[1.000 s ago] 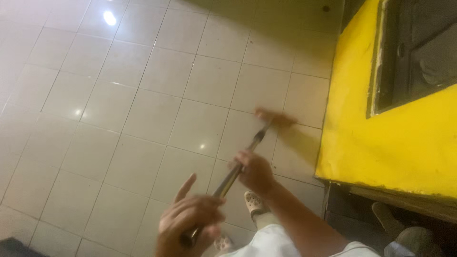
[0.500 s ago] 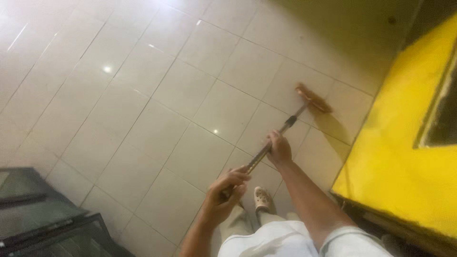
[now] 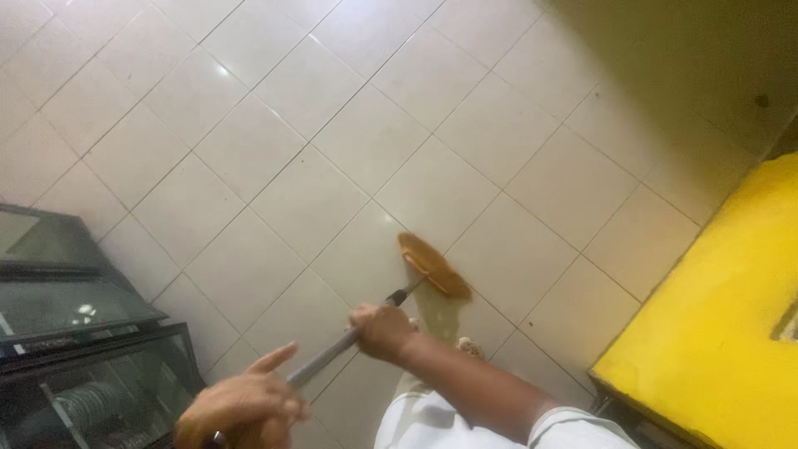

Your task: The person sweeps the tiled floor using a broom, moving it across the hallway and into various corners.

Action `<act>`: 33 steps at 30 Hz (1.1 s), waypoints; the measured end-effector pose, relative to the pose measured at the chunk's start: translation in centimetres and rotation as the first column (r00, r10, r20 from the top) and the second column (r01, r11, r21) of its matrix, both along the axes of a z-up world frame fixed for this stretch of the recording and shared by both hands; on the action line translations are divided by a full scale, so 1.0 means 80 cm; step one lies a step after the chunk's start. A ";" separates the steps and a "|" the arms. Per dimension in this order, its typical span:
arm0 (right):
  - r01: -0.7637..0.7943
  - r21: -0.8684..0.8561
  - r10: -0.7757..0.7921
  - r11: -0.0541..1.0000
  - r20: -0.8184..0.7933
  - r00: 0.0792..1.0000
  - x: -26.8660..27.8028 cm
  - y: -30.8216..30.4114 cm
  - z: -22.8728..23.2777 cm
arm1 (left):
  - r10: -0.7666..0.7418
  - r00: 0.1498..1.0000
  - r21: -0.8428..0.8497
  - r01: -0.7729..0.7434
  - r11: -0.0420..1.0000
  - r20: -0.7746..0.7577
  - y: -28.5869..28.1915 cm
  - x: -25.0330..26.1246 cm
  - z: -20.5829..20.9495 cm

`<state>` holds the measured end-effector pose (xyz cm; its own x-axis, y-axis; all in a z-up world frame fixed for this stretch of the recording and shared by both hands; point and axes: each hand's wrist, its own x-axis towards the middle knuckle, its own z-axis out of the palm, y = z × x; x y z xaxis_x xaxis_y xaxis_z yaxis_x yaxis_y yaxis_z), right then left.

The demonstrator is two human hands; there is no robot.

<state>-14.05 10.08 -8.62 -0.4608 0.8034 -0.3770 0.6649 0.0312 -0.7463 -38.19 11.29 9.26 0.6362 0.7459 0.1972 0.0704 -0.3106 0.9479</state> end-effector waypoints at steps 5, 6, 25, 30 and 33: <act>0.171 0.166 -0.209 0.971 0.251 0.945 0.038 0.023 -0.132 | 0.146 0.989 -0.157 -0.149 0.976 -0.029 0.038 0.053 -0.031; 0.207 0.196 -0.256 0.959 0.273 0.927 0.065 0.036 -0.153 | 0.119 0.993 -0.147 -0.118 0.982 0.001 0.047 0.071 -0.055; 0.153 0.163 -0.163 0.975 0.052 0.985 0.055 0.158 -0.036 | 0.191 0.970 -0.118 -0.209 0.971 -0.148 0.121 0.096 0.018; 0.204 -0.018 -0.197 0.979 0.190 0.962 0.171 0.180 -0.140 | 0.197 0.980 -0.215 -0.184 0.959 0.042 0.156 0.200 -0.061; 0.268 -0.006 -0.255 0.963 0.284 0.924 0.317 0.194 -0.186 | 0.150 0.988 -0.400 -0.153 0.903 -0.039 0.153 0.319 -0.111</act>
<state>11.31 25.60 -23.48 -0.1078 0.8608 -0.4973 0.8260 -0.2008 -0.5267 -12.70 23.54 0.41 0.5094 0.8485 -0.1431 0.0938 0.1105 0.9894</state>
